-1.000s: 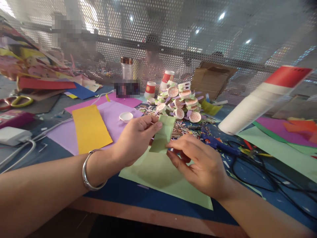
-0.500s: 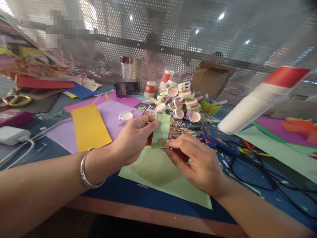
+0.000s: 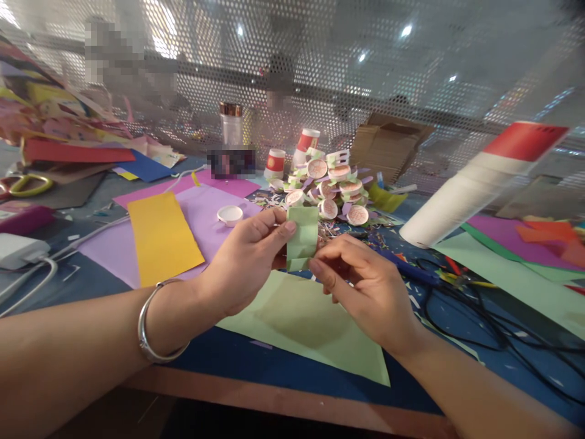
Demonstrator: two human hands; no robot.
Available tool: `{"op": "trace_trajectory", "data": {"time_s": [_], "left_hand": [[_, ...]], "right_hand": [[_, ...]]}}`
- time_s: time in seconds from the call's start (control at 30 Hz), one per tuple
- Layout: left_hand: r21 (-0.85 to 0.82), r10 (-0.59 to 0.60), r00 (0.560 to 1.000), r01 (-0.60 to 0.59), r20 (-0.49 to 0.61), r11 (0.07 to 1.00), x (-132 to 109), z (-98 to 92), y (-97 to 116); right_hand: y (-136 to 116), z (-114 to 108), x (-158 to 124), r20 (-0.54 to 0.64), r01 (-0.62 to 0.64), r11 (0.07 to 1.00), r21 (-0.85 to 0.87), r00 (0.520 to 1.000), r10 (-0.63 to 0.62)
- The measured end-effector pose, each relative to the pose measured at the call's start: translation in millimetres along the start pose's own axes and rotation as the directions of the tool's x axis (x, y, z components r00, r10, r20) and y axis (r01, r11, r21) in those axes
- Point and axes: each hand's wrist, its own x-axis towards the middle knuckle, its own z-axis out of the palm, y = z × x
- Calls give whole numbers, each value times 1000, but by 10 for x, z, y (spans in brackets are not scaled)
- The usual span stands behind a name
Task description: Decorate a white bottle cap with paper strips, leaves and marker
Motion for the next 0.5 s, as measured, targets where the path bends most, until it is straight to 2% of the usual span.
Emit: {"op": "trace_trajectory", "data": {"time_s": [0.3, 0.5], "left_hand": [[5, 64, 998, -64, 23, 998, -41, 4, -27], [104, 84, 991, -95, 106, 990, -80, -14, 6]], "right_hand": [[-20, -6, -5, -23, 30, 999, -20, 999, -30], [0, -10, -13, -47, 45, 998, -38, 998, -47]]}}
